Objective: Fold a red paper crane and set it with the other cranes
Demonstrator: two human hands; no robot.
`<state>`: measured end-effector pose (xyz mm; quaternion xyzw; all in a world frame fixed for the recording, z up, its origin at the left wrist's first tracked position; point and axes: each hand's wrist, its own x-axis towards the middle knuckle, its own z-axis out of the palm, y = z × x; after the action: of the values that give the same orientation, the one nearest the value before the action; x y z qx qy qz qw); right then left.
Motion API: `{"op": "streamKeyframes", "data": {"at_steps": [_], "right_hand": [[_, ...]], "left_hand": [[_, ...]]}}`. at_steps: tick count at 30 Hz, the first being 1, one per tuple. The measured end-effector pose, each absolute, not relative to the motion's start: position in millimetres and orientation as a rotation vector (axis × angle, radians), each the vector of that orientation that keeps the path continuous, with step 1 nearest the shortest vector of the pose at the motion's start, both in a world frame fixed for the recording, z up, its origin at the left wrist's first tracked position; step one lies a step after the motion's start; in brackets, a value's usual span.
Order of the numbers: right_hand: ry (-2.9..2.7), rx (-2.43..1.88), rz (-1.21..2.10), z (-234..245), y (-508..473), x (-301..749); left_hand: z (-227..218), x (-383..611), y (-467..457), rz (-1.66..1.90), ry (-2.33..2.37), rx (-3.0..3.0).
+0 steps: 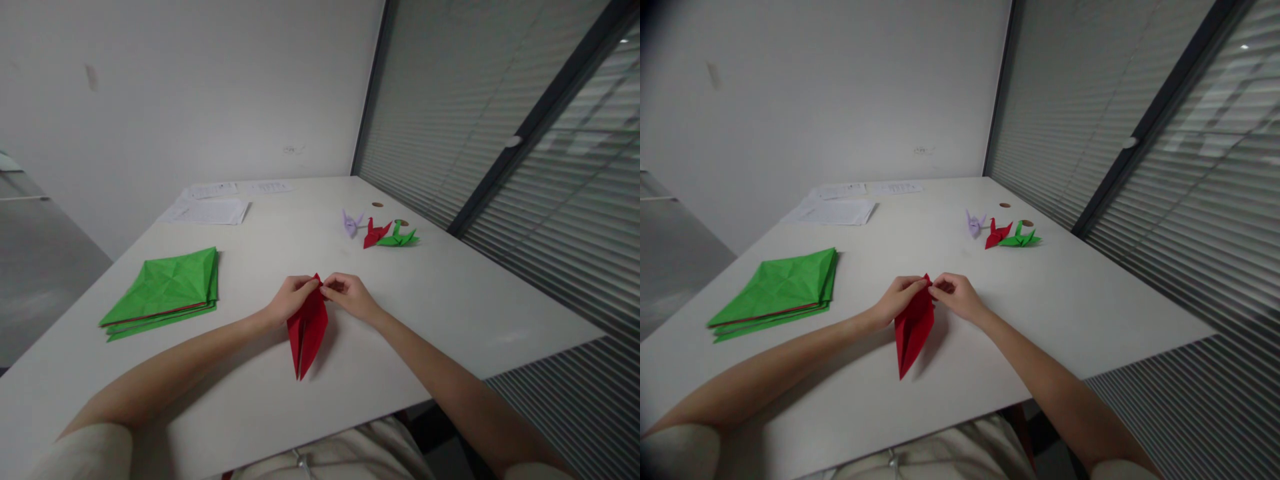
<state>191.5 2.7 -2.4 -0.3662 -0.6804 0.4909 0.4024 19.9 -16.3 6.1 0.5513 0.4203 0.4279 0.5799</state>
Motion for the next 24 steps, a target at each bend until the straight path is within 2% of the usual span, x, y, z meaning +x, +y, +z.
{"op": "streamKeyframes", "data": {"at_steps": [19,24], "right_hand": [[-1.741,-0.953,0.981,5.5,-3.5,185.9],[-1.631,-0.914,1.131,7.0,-1.3,186.0]], "left_hand": [[13.4,22.1,-20.1,0.967,0.957,1.285],[10.3,20.7,-19.6,0.955,0.9,1.282]]}}
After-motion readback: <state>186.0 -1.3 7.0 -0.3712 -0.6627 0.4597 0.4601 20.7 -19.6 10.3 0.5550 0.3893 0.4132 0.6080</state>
